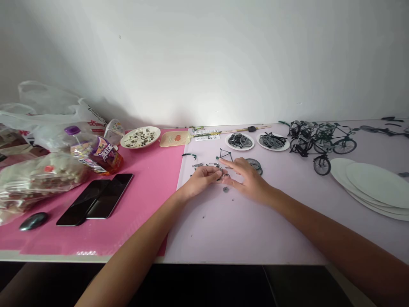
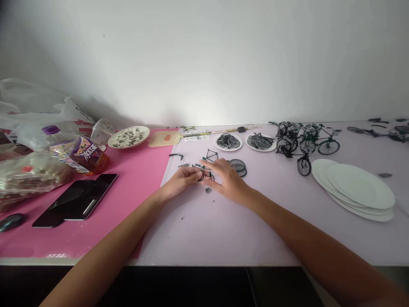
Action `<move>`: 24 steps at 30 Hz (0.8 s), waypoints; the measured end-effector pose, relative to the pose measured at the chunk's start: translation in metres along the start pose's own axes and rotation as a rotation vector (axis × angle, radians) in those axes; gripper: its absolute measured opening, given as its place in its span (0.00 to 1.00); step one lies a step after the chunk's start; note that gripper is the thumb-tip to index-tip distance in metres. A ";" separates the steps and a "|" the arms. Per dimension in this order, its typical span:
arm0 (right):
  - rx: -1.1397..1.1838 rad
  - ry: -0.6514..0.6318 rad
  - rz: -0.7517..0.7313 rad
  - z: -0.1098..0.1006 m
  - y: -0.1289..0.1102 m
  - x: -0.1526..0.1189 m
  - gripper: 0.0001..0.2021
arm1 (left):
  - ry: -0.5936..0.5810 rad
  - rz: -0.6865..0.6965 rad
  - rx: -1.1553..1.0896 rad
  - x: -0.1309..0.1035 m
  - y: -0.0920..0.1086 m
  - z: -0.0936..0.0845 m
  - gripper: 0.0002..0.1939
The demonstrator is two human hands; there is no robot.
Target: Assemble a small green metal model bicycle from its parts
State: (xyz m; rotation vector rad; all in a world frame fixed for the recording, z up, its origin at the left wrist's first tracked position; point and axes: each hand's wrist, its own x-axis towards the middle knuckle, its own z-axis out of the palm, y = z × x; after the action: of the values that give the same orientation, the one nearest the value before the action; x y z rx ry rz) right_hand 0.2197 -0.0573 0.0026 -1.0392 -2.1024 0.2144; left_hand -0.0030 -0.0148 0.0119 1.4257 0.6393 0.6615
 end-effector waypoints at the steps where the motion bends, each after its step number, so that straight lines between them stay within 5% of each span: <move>1: 0.001 -0.026 0.005 0.001 0.001 0.000 0.29 | -0.019 -0.004 0.001 0.000 0.000 0.000 0.24; 13: 0.008 0.037 -0.031 0.003 0.003 0.001 0.26 | -0.054 -0.026 -0.004 -0.002 0.005 0.004 0.24; 24: 0.141 0.037 0.079 0.005 0.003 0.000 0.25 | -0.071 -0.006 -0.113 -0.003 0.009 0.011 0.28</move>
State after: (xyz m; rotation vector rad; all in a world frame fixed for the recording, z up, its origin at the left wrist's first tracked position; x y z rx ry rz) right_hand 0.2182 -0.0539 -0.0023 -1.0348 -1.9839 0.3740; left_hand 0.0028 -0.0235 0.0215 1.3362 0.5425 0.6295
